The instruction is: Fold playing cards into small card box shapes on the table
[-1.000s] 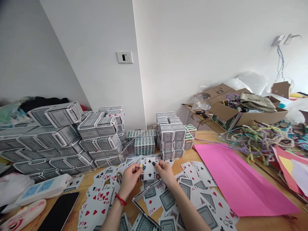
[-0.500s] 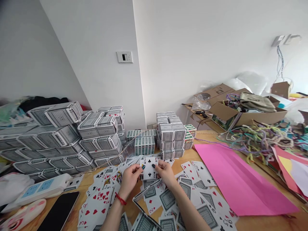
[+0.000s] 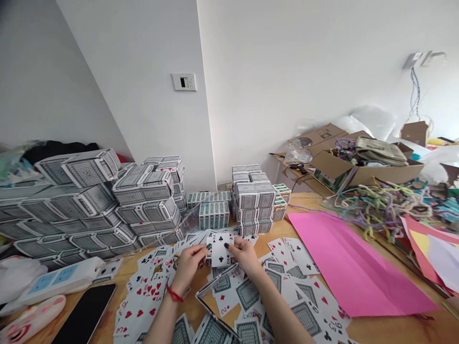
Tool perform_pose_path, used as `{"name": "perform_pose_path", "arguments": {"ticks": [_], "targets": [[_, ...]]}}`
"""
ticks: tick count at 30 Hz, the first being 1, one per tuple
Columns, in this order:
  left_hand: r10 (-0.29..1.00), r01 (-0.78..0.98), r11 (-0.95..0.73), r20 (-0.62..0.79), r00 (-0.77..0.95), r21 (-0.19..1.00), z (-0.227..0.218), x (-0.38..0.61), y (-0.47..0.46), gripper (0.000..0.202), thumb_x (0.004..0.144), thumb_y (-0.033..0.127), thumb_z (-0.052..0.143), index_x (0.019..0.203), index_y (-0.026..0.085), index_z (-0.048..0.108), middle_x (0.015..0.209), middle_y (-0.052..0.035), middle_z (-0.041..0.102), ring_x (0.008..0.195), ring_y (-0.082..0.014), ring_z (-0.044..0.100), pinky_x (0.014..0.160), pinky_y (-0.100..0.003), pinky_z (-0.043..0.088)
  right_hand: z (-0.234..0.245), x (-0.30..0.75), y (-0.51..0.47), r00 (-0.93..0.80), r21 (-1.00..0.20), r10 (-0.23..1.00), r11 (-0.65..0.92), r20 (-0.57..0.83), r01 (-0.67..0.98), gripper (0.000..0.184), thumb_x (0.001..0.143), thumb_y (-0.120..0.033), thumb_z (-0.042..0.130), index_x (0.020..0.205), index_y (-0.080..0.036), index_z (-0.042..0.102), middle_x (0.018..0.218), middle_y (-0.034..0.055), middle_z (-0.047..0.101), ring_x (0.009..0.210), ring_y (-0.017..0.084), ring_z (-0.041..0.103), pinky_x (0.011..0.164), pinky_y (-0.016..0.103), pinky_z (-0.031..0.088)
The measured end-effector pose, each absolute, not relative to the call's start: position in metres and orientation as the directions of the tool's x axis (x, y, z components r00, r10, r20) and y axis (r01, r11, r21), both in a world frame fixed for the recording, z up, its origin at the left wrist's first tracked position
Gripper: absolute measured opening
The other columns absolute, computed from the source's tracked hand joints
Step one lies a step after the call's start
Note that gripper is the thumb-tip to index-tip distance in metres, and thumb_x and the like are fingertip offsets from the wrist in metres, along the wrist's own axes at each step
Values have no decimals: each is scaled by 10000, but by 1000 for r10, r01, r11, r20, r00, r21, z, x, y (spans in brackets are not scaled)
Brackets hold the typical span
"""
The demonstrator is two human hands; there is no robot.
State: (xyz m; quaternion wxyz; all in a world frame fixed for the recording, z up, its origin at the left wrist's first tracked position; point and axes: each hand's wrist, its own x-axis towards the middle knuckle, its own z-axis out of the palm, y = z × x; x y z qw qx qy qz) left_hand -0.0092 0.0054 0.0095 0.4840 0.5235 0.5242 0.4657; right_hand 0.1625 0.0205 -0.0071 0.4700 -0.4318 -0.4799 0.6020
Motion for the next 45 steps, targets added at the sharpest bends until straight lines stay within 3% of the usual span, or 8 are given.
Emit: {"name": "perform_pose_path", "arguments": {"ticks": [5, 11, 18, 29, 45], "targets": [[974, -234, 200, -166, 156, 952, 14, -11, 3, 236, 662, 346, 590, 527, 154, 562, 495, 13, 492, 469, -95, 431, 457, -214, 329, -6, 167, 20, -232, -958, 968, -156, -99, -242, 317, 611, -448, 652, 677, -144, 591, 491, -40, 488, 394, 54, 349, 395, 198, 279], [957, -298, 245, -182, 225, 922, 10, -9, 4, 207, 660, 311, 637, 696, 108, 662, 587, -24, 595, 543, -99, 490, 551, -220, 386, -10, 167, 19, -212, -962, 971, -159, -111, -223, 350, 584, -485, 656, 683, -154, 600, 548, 3, 570, 469, 114, 477, 447, 230, 347], [938, -368, 268, -153, 312, 891, 12, -4, 2, 269, 691, 300, 625, 870, 104, 673, 785, -96, 673, 745, -184, 592, 710, -297, 438, -8, 165, 19, -196, -963, 976, -135, -90, -233, 326, 594, -454, 666, 659, -146, 578, 529, -17, 532, 433, 79, 413, 432, 208, 319], [955, -370, 282, -219, 202, 885, 6, -1, 4, 376, 681, 315, 637, 1008, 128, 626, 929, -113, 664, 811, -213, 614, 698, -328, 495, -8, 163, 19, -160, -975, 985, -103, -72, -196, 334, 605, -465, 650, 682, -148, 577, 548, -14, 533, 452, 90, 417, 440, 216, 322], [958, -383, 271, -284, 22, 883, 6, 12, 7, 275, 551, 238, 716, 804, 131, 694, 737, -78, 700, 699, -197, 639, 682, -306, 500, -6, 161, 17, -161, -971, 982, -129, -98, -201, 380, 552, -507, 666, 656, -152, 575, 552, 6, 568, 471, 120, 479, 460, 238, 359]]}}
